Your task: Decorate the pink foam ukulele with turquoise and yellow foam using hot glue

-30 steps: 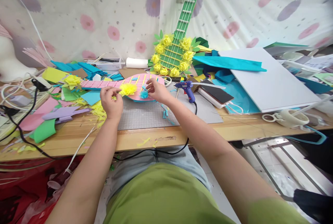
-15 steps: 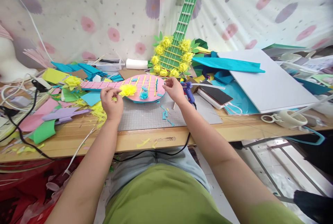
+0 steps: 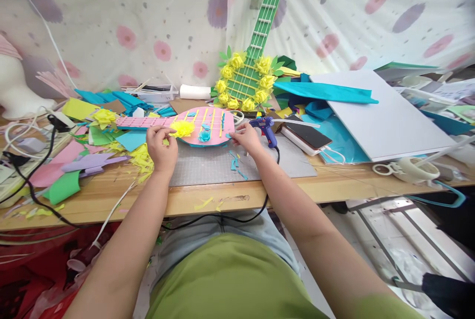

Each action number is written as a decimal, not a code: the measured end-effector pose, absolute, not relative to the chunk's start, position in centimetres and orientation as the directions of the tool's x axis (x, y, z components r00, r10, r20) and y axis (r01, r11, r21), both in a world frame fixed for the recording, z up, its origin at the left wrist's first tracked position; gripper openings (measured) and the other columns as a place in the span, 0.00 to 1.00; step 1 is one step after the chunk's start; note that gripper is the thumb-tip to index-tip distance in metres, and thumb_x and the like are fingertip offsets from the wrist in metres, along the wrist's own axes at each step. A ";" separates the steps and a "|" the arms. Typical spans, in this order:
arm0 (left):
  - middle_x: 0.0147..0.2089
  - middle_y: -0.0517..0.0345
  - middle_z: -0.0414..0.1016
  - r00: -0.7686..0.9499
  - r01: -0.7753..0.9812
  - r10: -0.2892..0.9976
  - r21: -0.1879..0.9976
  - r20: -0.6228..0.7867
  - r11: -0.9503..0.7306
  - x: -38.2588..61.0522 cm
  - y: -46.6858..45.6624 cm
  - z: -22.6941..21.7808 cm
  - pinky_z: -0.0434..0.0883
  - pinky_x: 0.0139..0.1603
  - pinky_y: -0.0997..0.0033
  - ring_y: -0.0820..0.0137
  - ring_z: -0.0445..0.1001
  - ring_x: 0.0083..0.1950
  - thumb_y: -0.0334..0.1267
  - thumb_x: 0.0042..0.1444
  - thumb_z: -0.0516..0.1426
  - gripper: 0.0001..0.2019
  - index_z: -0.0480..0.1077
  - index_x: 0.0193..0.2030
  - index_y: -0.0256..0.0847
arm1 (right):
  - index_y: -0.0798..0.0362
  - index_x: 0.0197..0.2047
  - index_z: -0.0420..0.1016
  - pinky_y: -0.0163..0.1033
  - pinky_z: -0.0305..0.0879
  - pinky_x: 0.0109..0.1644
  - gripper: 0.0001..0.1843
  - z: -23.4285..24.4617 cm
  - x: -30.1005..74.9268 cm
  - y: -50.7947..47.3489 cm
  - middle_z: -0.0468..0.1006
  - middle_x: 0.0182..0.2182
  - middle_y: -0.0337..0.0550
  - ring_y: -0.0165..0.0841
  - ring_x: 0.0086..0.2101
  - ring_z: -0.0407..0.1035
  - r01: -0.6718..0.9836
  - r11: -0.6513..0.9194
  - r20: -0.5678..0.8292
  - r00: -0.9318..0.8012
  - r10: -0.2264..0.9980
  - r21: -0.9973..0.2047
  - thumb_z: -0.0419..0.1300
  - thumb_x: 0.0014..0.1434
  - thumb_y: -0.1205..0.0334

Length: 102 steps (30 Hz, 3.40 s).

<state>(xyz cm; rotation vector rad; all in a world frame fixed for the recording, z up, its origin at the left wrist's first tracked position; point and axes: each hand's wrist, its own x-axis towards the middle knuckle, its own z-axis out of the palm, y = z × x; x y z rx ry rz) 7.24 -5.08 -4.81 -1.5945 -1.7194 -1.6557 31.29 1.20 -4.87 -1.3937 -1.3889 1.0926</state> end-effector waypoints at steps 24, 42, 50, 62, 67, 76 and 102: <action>0.45 0.51 0.78 0.105 0.932 0.993 0.354 -0.057 -0.079 17.5 1.2 2.4 0.70 0.43 0.69 0.64 0.75 0.45 0.31 0.48 0.55 0.21 0.70 0.51 0.40 | 0.51 0.32 0.60 0.28 0.60 0.20 0.09 -4.8 31.5 1.4 0.71 0.20 0.30 0.23 0.18 0.66 0.116 0.105 0.095 -0.086 0.992 -0.988 0.60 0.54 0.67; 0.47 0.51 0.78 -0.001 0.916 1.000 0.401 0.015 -0.005 17.4 0.9 1.8 0.69 0.45 0.66 0.62 0.75 0.46 0.34 0.43 0.61 0.25 0.70 0.52 0.40 | 0.51 0.32 0.60 0.28 0.59 0.21 0.07 -4.8 31.6 1.2 0.70 0.22 0.31 0.23 0.19 0.67 0.216 0.167 0.155 -0.072 0.985 -0.962 0.58 0.54 0.67; 0.44 0.52 0.78 0.024 0.927 0.997 0.372 0.075 -0.050 17.8 0.4 2.0 0.69 0.47 0.67 0.62 0.74 0.48 0.32 0.45 0.58 0.25 0.68 0.54 0.39 | 0.51 0.36 0.62 0.31 0.64 0.28 0.13 -5.1 31.5 1.5 0.72 0.28 0.32 0.23 0.22 0.66 0.219 0.271 0.257 -0.091 0.962 -0.937 0.62 0.49 0.64; 0.46 0.50 0.77 0.006 0.813 0.997 0.580 0.081 -0.052 17.8 -0.1 1.7 0.69 0.47 0.70 0.64 0.75 0.48 0.35 0.45 0.61 0.26 0.67 0.53 0.35 | 0.51 0.33 0.60 0.27 0.52 0.20 0.10 -4.1 31.2 0.9 0.69 0.21 0.30 0.22 0.20 0.64 0.002 0.051 0.051 -0.043 0.998 -0.999 0.61 0.51 0.66; 0.47 0.51 0.77 -0.055 0.842 0.996 0.539 0.070 0.008 17.9 0.1 2.0 0.69 0.46 0.67 0.63 0.75 0.46 0.33 0.44 0.61 0.26 0.67 0.53 0.40 | 0.51 0.32 0.61 0.26 0.51 0.19 0.10 -4.2 31.3 1.0 0.67 0.21 0.29 0.21 0.19 0.63 -0.037 0.049 0.050 -0.030 0.998 -0.998 0.61 0.51 0.67; 0.45 0.53 0.77 0.018 0.919 0.994 0.389 0.109 -0.060 17.9 0.6 1.5 0.68 0.46 0.69 0.63 0.74 0.49 0.34 0.46 0.59 0.24 0.67 0.52 0.40 | 0.51 0.34 0.62 0.29 0.62 0.25 0.12 -4.7 31.2 1.2 0.71 0.26 0.31 0.22 0.22 0.64 0.078 0.174 0.172 -0.038 0.984 -0.982 0.62 0.47 0.67; 0.32 0.56 0.77 -0.142 0.595 0.884 0.752 0.446 -0.284 19.7 -1.6 -0.5 0.70 0.40 0.68 0.69 0.74 0.34 0.35 0.50 0.57 0.03 0.70 0.29 0.39 | 0.54 0.30 0.68 0.24 0.57 0.22 0.08 -2.1 31.8 -0.1 0.73 0.23 0.33 0.19 0.21 0.65 -0.480 -0.214 -0.112 -0.234 0.966 -0.851 0.64 0.48 0.71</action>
